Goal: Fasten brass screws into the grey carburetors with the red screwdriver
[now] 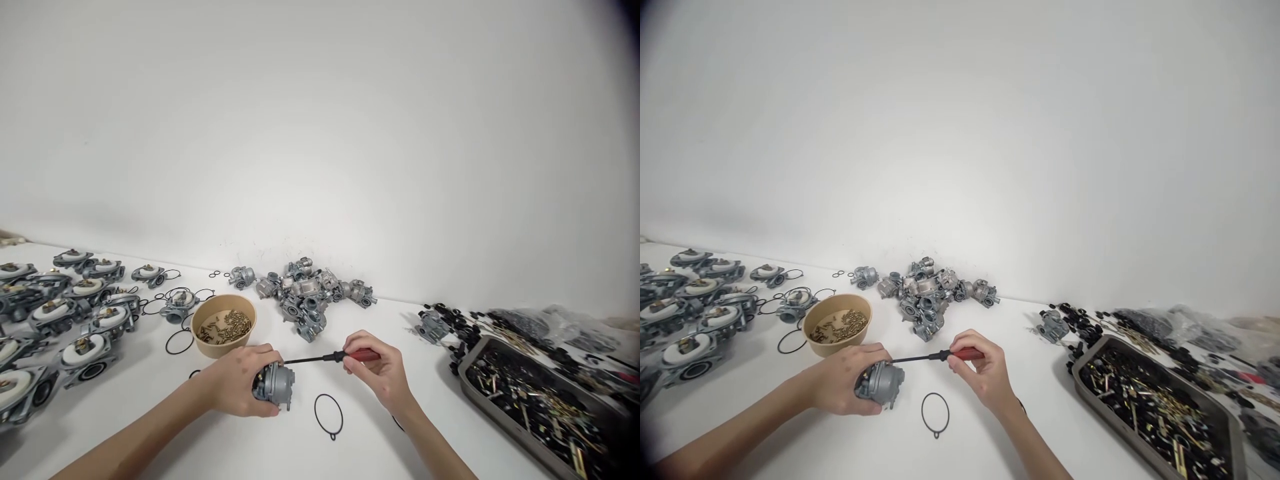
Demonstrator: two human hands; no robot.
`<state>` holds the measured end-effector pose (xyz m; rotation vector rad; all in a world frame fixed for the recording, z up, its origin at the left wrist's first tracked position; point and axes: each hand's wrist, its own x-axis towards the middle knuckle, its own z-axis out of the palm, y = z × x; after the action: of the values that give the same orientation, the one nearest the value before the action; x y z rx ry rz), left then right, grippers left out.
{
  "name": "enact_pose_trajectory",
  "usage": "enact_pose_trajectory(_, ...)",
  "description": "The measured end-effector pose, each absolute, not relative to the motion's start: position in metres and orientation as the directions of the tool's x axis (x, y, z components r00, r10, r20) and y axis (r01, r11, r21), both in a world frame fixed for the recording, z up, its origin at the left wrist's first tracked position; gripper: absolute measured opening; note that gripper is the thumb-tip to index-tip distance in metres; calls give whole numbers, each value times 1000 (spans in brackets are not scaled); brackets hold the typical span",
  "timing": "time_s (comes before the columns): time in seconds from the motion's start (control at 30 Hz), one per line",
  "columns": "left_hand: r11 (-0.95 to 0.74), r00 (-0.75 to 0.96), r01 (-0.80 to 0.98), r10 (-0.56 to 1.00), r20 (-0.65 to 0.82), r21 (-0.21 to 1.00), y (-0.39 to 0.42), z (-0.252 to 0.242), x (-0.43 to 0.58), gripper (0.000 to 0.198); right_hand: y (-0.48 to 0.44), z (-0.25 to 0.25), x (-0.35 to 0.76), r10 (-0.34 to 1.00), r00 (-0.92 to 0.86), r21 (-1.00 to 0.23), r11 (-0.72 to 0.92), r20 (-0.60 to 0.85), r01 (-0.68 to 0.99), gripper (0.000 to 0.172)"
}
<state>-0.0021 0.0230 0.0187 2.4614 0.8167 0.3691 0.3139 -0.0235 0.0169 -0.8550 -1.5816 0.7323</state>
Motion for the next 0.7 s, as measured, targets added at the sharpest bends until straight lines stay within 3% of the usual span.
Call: enact_pose_trajectory(0.7,-675,780,485,621,74,556,24,17,-2,54,-22,16,313,837,-111,-823,547,536,151,4)
